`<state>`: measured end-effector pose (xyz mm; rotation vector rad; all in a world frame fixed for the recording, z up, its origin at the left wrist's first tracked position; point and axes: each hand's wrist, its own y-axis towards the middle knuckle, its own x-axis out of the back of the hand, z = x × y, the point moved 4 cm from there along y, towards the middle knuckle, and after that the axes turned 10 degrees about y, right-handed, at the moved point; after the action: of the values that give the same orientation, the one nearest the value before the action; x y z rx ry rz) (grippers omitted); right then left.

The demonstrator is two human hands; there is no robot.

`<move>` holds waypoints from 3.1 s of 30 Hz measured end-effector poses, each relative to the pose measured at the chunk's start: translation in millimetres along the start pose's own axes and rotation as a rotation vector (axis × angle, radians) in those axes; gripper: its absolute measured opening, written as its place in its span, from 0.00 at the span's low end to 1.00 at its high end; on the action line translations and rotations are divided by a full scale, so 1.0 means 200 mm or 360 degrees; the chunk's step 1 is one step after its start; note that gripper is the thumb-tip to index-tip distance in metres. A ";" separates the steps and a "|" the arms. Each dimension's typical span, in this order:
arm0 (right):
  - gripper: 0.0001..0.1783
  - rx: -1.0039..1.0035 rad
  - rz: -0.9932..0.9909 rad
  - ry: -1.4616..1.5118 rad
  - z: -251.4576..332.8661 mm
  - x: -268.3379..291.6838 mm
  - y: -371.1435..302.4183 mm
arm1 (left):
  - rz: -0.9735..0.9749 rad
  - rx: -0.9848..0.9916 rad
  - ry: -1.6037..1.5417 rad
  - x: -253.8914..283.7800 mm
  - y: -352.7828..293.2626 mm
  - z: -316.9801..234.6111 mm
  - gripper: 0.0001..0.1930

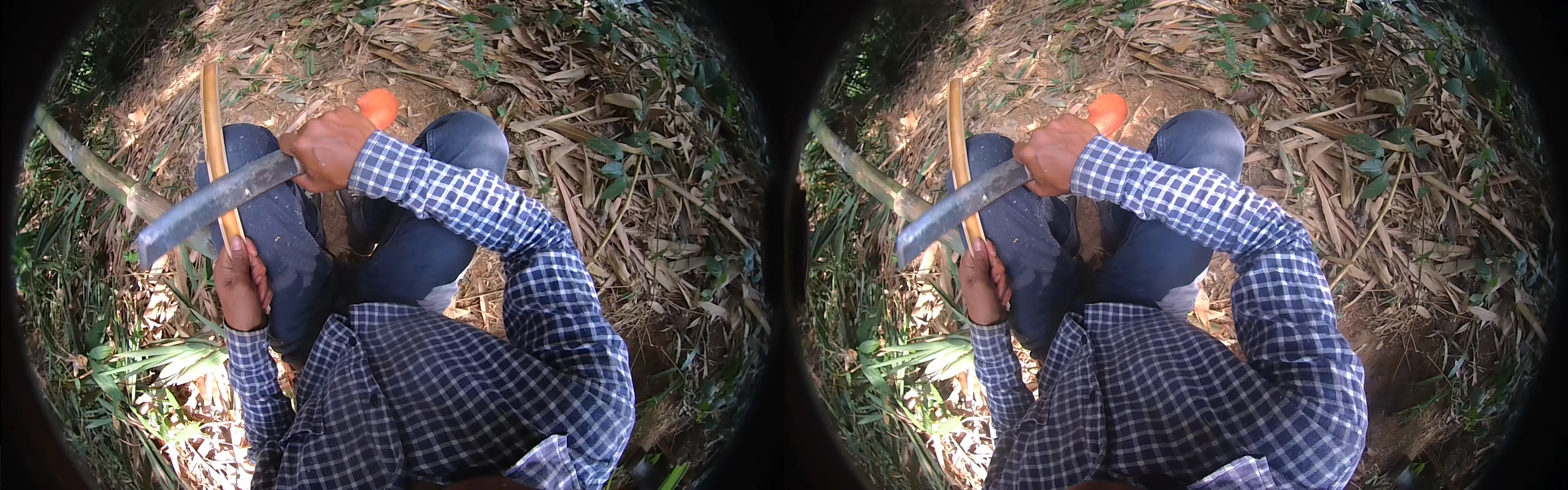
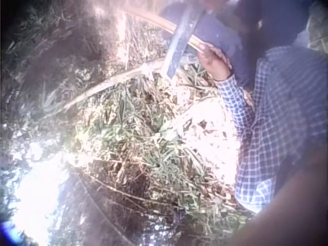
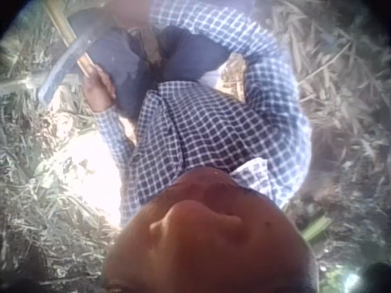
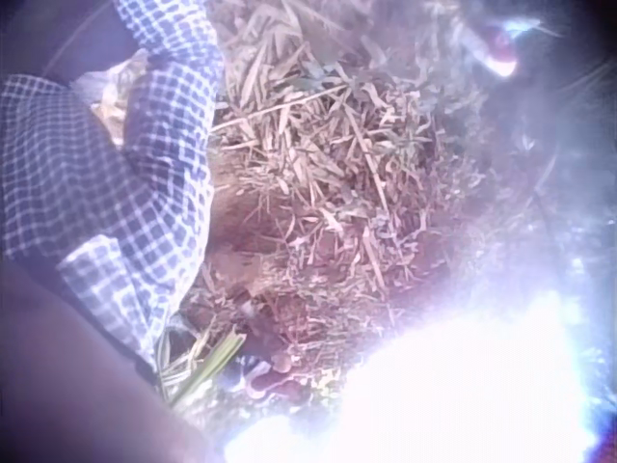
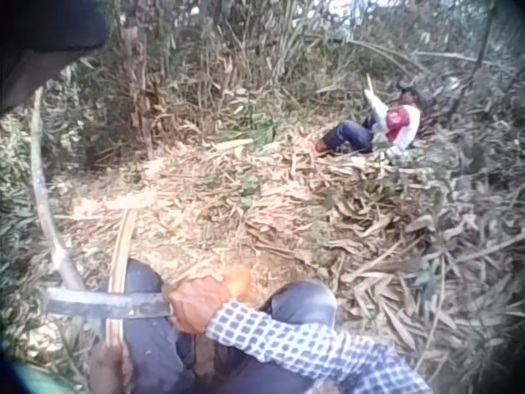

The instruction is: The person sits on the ground and uses a curved blade to shave a long piece of bamboo. They hold the bamboo vertically against their leg and repeatedly scrape the surface to remove the outer layer.

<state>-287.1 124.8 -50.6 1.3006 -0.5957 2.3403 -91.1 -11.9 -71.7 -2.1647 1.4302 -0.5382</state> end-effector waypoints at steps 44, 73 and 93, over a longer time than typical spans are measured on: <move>0.18 -0.0371 -0.0578 -0.0073 -0.40 0.08 0.29 | 0.0164 0.0008 -0.0027 0.03 -0.03 0.00 0.18; 0.16 0.0177 -0.0206 0.0069 0.03 -0.07 0.05 | 0.0109 -0.0007 -0.0023 0.01 0.00 -0.02 0.18; 0.14 0.0079 -0.0189 0.0019 0.01 -0.03 0.14 | 0.0050 0.0006 0.0012 0.01 -0.01 -0.02 0.18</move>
<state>-297.6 100.6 -58.7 1.3057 -0.4467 2.2772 -90.8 -14.3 -67.0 -2.1358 1.4639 -0.5380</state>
